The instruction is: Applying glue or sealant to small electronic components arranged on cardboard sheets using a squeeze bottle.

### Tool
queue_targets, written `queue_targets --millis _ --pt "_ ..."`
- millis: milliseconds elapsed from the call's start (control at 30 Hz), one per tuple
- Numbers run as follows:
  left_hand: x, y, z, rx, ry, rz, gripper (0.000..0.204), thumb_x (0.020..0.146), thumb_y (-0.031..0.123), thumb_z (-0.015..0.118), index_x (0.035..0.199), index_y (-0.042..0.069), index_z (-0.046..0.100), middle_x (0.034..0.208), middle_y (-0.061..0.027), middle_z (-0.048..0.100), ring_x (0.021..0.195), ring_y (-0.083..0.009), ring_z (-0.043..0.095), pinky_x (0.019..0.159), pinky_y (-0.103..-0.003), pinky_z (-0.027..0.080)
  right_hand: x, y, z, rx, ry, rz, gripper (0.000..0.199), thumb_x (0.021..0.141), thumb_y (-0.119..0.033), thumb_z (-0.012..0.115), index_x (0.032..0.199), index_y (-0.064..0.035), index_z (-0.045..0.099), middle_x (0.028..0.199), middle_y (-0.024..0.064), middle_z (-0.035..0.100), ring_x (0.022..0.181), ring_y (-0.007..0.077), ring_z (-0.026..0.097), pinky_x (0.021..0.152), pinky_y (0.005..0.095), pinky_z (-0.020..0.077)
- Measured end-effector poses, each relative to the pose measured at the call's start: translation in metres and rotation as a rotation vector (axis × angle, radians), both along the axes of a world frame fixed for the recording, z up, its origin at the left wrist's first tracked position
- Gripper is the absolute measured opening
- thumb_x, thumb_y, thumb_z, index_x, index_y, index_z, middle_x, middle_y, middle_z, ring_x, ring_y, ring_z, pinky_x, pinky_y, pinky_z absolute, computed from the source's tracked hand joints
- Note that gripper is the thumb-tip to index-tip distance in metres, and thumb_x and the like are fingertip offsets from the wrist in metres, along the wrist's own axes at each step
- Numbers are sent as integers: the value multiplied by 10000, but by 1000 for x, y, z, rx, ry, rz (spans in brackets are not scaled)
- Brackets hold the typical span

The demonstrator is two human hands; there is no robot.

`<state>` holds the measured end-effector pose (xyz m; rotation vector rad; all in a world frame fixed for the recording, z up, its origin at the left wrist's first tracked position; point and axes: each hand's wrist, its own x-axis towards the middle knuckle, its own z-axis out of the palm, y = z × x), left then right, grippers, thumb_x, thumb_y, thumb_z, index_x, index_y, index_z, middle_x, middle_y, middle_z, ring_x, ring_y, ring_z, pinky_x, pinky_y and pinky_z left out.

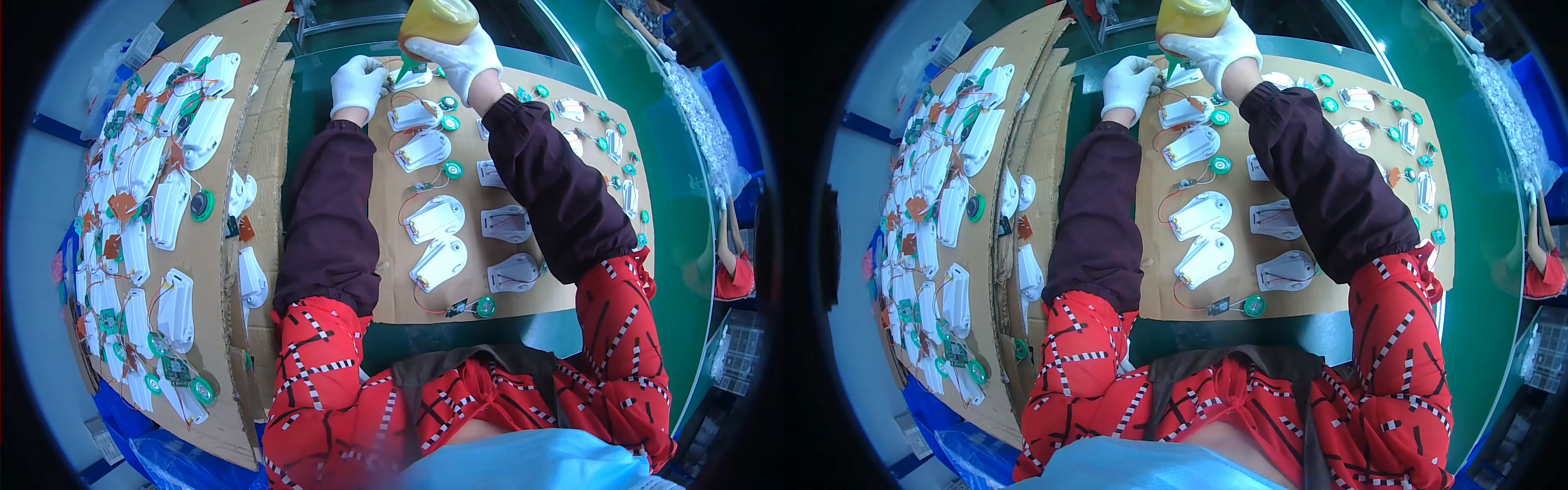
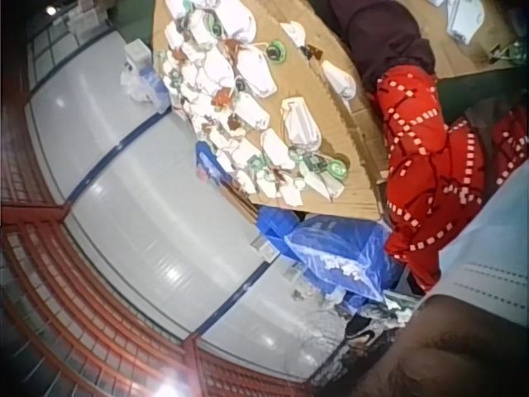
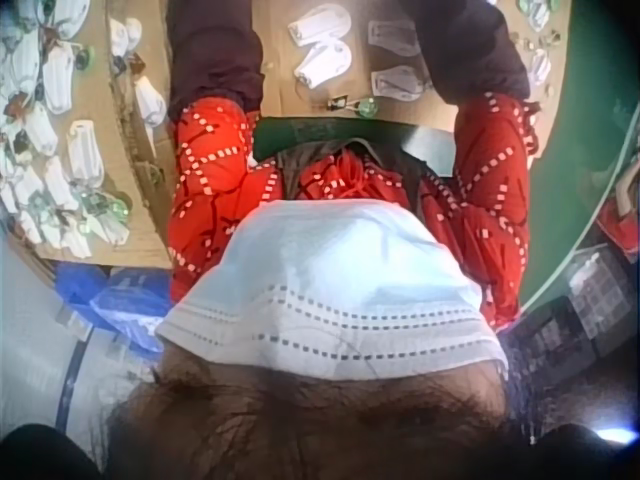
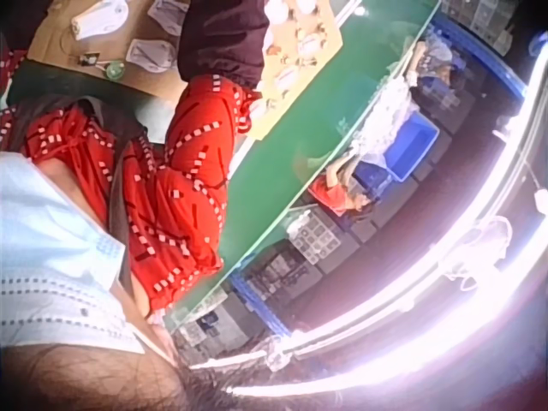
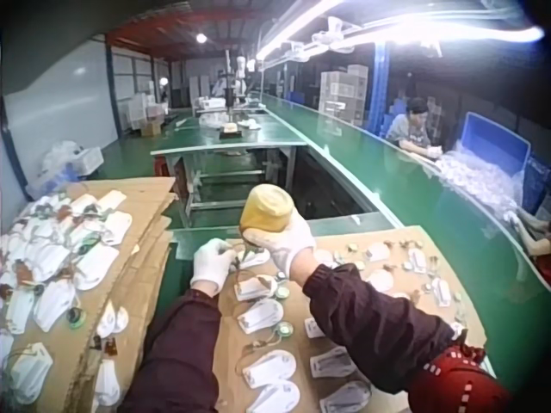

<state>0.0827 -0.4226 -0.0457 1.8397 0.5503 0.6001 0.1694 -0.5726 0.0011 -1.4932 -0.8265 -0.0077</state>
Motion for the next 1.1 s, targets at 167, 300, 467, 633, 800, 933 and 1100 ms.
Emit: queue_targets --millis 167,300,467,633,800,933,1100 --pt "1 3 -7 130 -32 14 149 816 37 604 950 -28 608 802 -87 655 607 -108 614 531 -227 496 4 -7 -2 63 12 31 526 681 -181 809 1122 -26 567 1043 72 639 924 169 624 809 284 502" --pt "1 -1 -9 -115 -103 54 174 781 42 586 940 -6 638 856 -128 668 627 -178 651 547 -285 510 8 -50 26 24 41 59 393 774 -205 721 1091 -11 592 1013 85 643 891 180 631 800 306 503" --pt "7 7 -15 -130 -187 284 143 777 21 523 879 -6 620 842 -141 642 651 -235 638 577 -338 510 -10 -163 57 262 173 99 362 857 -141 602 1171 19 521 1134 113 590 1025 213 586 908 360 456" --pt "20 42 -37 1 -262 425 198 730 21 561 917 12 626 953 -162 621 853 -290 606 787 -364 477 -40 -267 38 876 375 422 366 923 -126 513 1270 -32 443 1264 112 511 1221 249 439 1039 423 345" --pt "16 5 -16 -364 -444 245 357 782 -71 506 1128 14 525 915 -96 587 632 -157 554 544 -273 470 -48 -319 56 1003 346 421 376 917 -169 538 1258 -36 453 1275 119 503 1224 266 431 1063 439 310" --pt "-14 26 -33 -393 -357 153 365 809 -58 551 1170 -6 539 826 -66 573 593 -135 526 520 -253 443 -69 -321 70 970 163 112 383 933 -250 501 1254 -42 469 1268 112 516 1190 257 469 1021 436 352" --pt "-52 22 -16 -327 57 373 185 831 94 628 1001 21 627 682 -62 585 510 -138 531 419 -263 414 -99 -326 91 1092 119 216 383 917 -187 517 1266 -47 447 1233 127 526 1159 282 492 1000 477 375"
